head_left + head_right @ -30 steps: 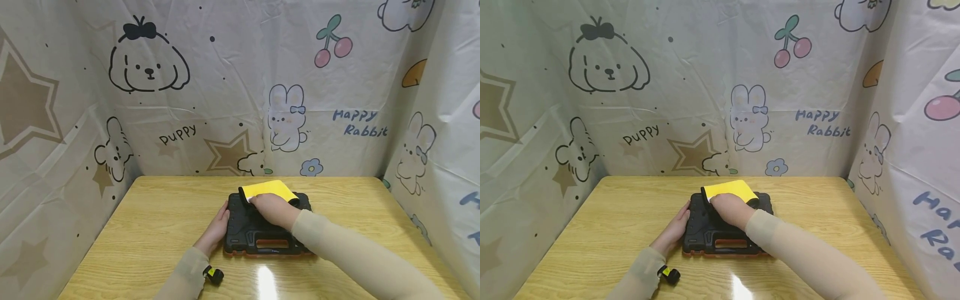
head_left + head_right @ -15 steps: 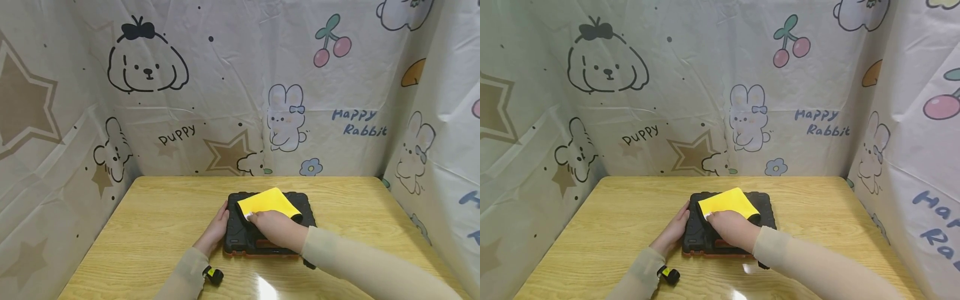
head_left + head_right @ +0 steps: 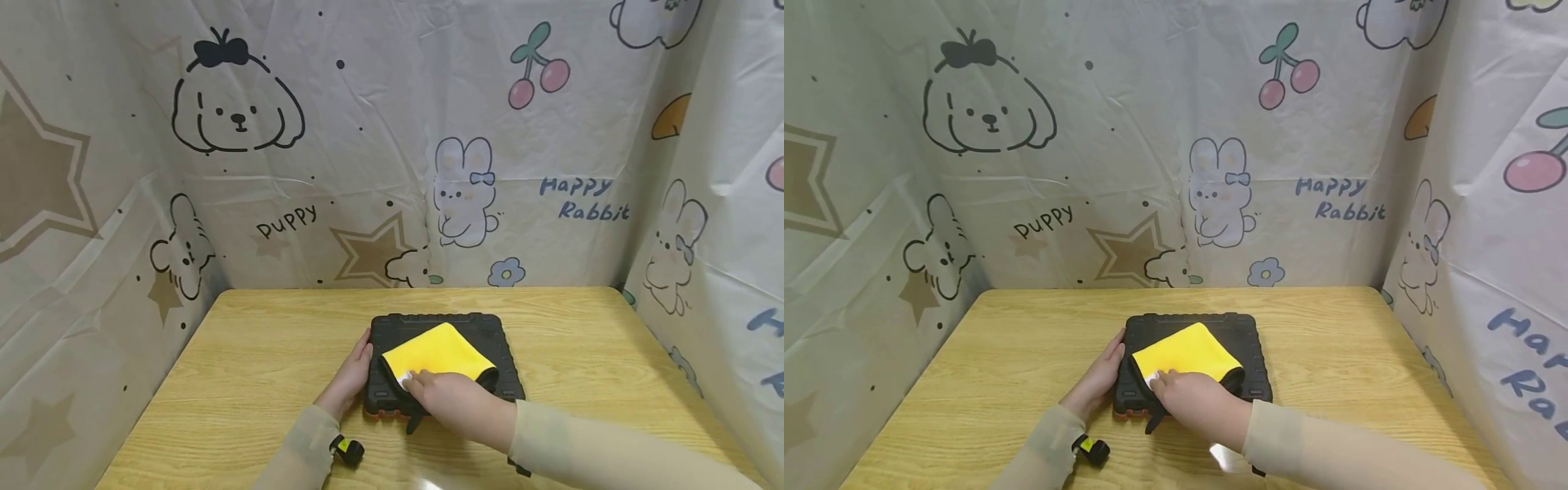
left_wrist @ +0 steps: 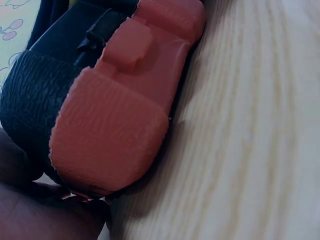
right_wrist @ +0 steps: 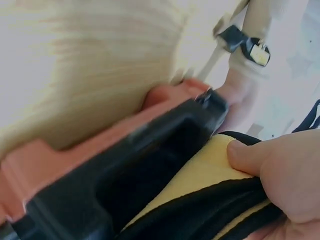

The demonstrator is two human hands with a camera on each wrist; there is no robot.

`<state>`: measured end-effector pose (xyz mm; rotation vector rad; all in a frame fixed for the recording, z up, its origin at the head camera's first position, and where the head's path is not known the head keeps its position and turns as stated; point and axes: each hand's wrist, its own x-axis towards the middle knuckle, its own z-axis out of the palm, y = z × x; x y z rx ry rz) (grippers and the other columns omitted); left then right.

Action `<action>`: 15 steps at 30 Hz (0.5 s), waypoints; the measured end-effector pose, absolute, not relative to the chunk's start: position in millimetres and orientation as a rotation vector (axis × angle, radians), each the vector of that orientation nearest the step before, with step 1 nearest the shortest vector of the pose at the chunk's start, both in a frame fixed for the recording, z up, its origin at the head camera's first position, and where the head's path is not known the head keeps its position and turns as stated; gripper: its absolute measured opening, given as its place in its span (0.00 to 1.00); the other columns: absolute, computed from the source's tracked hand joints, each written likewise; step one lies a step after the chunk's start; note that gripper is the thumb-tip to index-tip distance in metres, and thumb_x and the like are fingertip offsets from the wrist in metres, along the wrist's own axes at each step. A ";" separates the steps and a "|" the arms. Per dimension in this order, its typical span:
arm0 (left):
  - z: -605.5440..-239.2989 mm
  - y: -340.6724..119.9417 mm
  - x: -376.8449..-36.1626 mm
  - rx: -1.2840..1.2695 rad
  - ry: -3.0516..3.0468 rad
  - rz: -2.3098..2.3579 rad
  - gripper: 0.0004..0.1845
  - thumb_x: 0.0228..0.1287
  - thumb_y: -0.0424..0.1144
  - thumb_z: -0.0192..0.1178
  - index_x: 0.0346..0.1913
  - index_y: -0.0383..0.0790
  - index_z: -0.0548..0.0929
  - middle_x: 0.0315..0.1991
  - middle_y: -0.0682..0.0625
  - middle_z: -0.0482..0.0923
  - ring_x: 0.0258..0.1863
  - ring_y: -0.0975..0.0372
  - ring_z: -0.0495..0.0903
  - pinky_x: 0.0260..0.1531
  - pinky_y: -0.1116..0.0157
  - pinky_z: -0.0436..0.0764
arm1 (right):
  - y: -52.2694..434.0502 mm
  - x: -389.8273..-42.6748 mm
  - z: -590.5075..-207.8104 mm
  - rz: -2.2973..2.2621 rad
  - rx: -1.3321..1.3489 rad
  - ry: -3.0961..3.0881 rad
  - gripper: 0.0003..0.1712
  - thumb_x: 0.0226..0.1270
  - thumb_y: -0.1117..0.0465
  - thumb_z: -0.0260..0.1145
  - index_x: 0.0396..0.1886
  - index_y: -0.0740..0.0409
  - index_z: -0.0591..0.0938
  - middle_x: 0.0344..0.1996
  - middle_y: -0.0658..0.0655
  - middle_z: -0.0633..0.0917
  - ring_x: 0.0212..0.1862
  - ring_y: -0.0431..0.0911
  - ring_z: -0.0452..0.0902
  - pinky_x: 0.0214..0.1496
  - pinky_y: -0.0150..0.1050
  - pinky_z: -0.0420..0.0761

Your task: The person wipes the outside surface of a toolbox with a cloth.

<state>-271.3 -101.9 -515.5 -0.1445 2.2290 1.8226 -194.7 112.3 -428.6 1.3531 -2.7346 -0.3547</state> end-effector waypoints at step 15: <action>-515.3 -101.9 -269.6 -0.171 2.230 1.795 0.31 0.86 0.50 0.35 0.85 0.51 0.47 0.85 0.42 0.43 0.83 0.42 0.40 0.79 0.39 0.43 | 120.5 -171.4 -429.4 -0.283 1.452 -2.655 0.26 0.71 0.66 0.68 0.68 0.53 0.80 0.59 0.54 0.87 0.56 0.41 0.86 0.45 0.29 0.87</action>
